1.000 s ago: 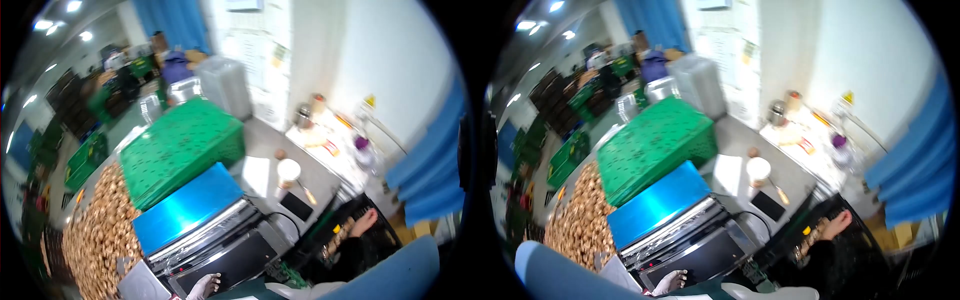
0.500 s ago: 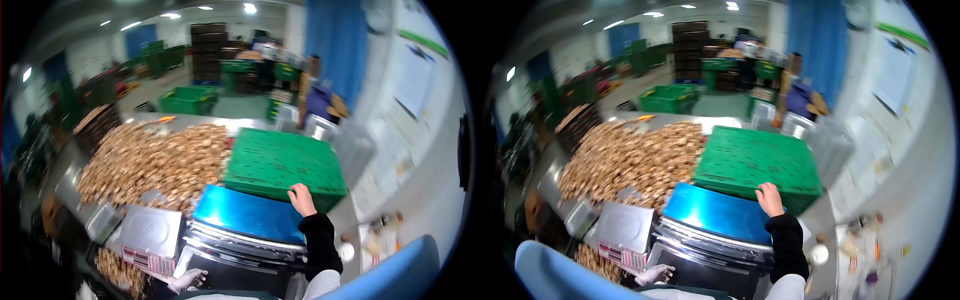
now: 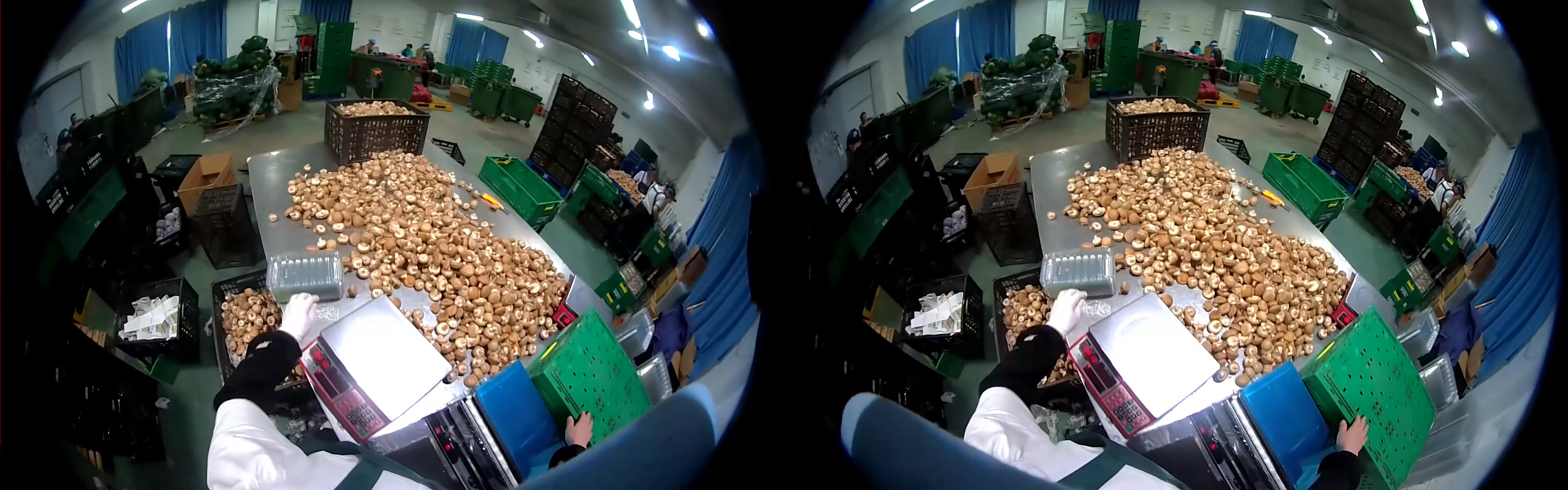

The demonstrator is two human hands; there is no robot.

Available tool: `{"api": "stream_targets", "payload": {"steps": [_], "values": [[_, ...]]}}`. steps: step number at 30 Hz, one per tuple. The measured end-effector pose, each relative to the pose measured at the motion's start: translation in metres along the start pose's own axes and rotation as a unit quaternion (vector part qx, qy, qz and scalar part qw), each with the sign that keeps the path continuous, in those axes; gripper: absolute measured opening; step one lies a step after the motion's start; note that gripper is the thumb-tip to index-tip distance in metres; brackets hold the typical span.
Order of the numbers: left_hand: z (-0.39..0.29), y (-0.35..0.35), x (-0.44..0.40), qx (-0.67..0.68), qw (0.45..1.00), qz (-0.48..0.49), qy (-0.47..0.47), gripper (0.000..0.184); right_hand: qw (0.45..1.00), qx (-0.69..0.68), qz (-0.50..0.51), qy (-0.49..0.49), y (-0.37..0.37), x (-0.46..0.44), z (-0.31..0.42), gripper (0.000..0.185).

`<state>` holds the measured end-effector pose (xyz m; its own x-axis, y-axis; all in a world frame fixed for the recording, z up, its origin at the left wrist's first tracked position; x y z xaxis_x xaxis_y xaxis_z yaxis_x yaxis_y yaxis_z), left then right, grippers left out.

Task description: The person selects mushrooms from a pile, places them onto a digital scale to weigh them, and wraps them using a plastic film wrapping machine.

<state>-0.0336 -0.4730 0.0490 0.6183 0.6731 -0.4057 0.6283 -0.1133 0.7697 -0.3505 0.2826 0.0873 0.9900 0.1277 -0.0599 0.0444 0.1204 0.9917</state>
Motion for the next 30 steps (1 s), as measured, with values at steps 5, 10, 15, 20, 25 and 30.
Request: {"api": "stream_targets", "payload": {"steps": [5, 10, 15, 20, 25, 30], "values": [[0.076, -0.042, -0.064, -0.119, 0.989, 0.07, 0.045, 0.029, 0.994, -0.098, -0.032, 0.047, 0.005, 0.013, 0.056, 0.052], [0.108, -0.061, -0.087, -0.009, 0.982, 0.188, -0.017, 0.015, 0.928, -0.352, 0.006, 0.124, 0.01, 0.027, 0.159, 0.04], [0.119, -0.069, -0.101, 0.037, 0.959, 0.281, 0.03, 0.015, 0.919, -0.337, 0.155, 0.13, 0.011, 0.018, 0.301, 0.038], [0.1, -0.061, -0.099, 0.068, 0.973, 0.218, -0.046, 0.01, 0.912, -0.311, 0.194, 0.184, -0.027, -0.009, 0.392, 0.039], [0.068, -0.042, -0.094, 0.013, 0.974, 0.199, -0.105, 0.011, 0.884, -0.301, 0.302, 0.192, -0.088, -0.031, 0.448, 0.039], [0.07, -0.045, -0.098, 0.014, 0.972, 0.221, -0.077, 0.01, 0.883, -0.238, 0.26, 0.309, -0.165, -0.065, 0.512, 0.029]]}}
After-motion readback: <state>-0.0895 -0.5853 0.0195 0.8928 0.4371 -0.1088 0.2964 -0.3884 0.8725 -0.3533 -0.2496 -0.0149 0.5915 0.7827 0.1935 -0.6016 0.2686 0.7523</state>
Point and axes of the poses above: each hand's wrist, its own x-axis away from the middle knuckle, its own y-axis out of the back of the hand, z = x × y, the point moved 8 cm from there along -x, towards the middle knuckle, and after that the axes turned 8 degrees about y, right-handed, at the moved point
